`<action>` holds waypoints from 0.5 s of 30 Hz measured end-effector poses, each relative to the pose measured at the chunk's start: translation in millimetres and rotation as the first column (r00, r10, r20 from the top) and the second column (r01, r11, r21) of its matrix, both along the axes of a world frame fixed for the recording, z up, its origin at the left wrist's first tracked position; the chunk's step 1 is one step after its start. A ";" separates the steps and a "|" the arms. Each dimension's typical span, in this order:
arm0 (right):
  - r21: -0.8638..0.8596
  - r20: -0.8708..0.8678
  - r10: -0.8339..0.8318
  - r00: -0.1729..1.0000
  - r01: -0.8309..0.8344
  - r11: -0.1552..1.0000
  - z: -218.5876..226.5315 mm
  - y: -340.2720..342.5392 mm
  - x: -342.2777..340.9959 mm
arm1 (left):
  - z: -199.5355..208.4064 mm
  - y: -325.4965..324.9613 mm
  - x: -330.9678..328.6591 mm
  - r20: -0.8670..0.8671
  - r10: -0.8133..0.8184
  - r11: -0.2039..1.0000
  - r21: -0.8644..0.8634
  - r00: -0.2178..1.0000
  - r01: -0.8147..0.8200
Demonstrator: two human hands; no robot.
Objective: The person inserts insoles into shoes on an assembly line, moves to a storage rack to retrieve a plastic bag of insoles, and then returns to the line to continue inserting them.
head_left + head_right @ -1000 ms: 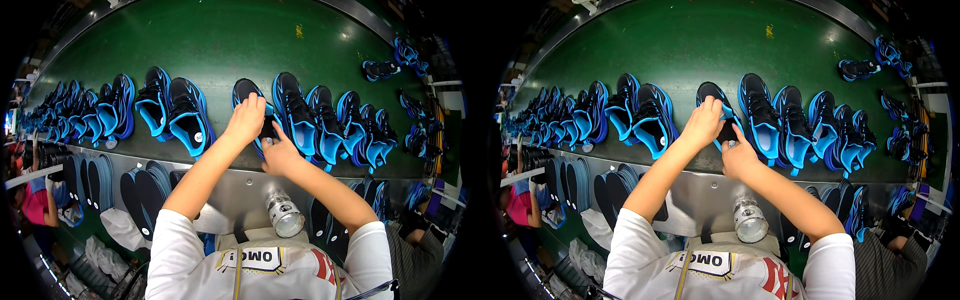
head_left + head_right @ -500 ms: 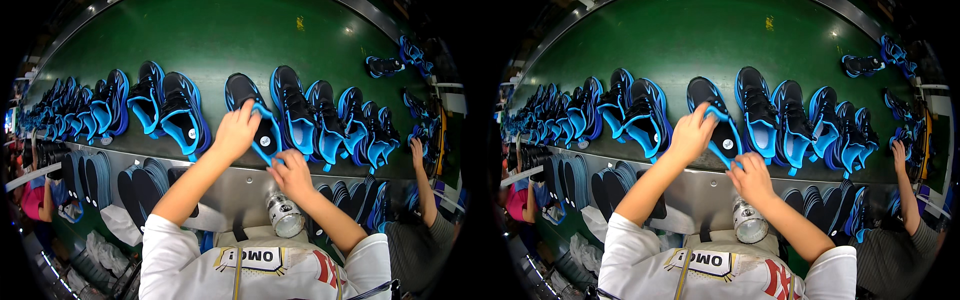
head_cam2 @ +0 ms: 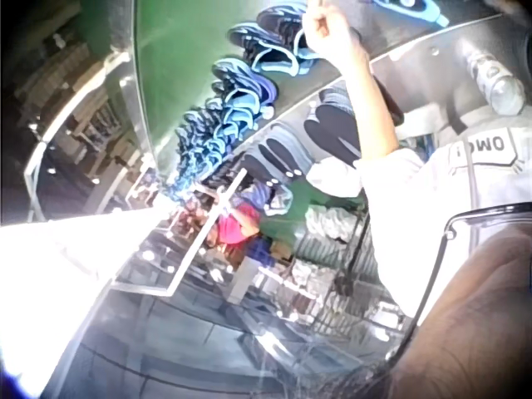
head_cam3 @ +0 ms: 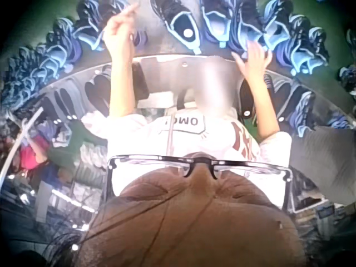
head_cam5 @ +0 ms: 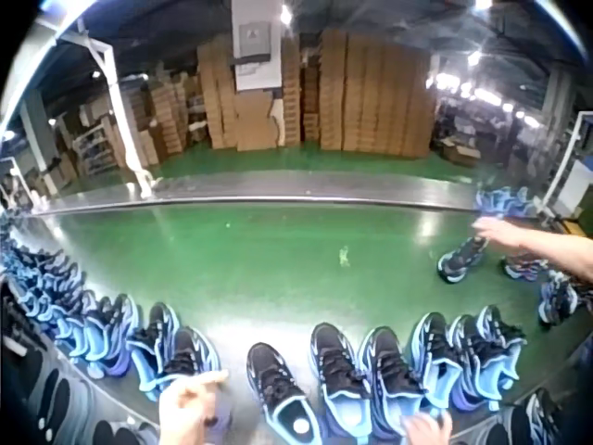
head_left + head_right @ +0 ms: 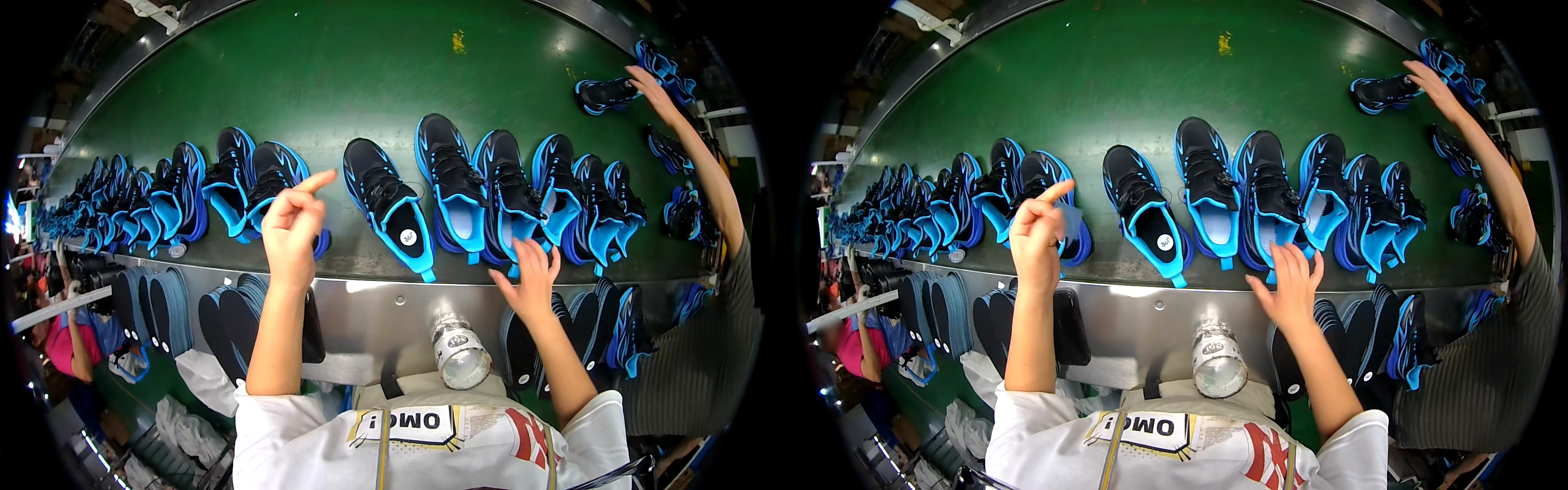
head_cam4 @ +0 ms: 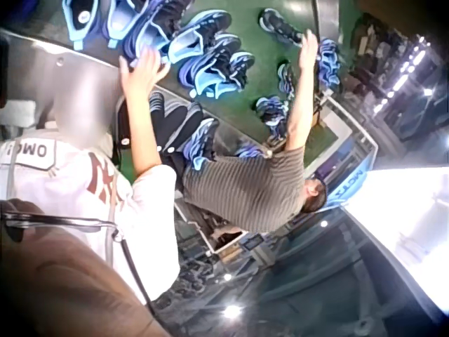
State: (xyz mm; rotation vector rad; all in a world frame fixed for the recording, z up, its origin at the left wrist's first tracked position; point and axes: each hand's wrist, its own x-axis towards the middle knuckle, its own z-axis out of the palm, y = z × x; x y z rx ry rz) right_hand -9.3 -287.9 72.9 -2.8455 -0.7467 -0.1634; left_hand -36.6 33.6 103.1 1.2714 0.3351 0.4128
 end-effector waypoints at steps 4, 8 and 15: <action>-0.084 0.066 0.216 0.974 -0.210 0.974 -11.0 -29.1 33.3 | 16.1 -27.2 16.4 0.018 -0.121 0.905 -0.409 0.992 0.118; -0.166 0.132 0.036 0.991 -0.014 0.986 -0.3 -57.5 63.6 | 14.7 -83.7 39.4 -0.307 -0.323 0.803 0.413 0.895 0.431; -0.103 -0.055 -0.239 0.970 0.232 0.967 28.3 -127.1 -26.3 | -45.9 -104.7 90.4 -0.169 -0.204 -0.194 0.972 0.964 0.130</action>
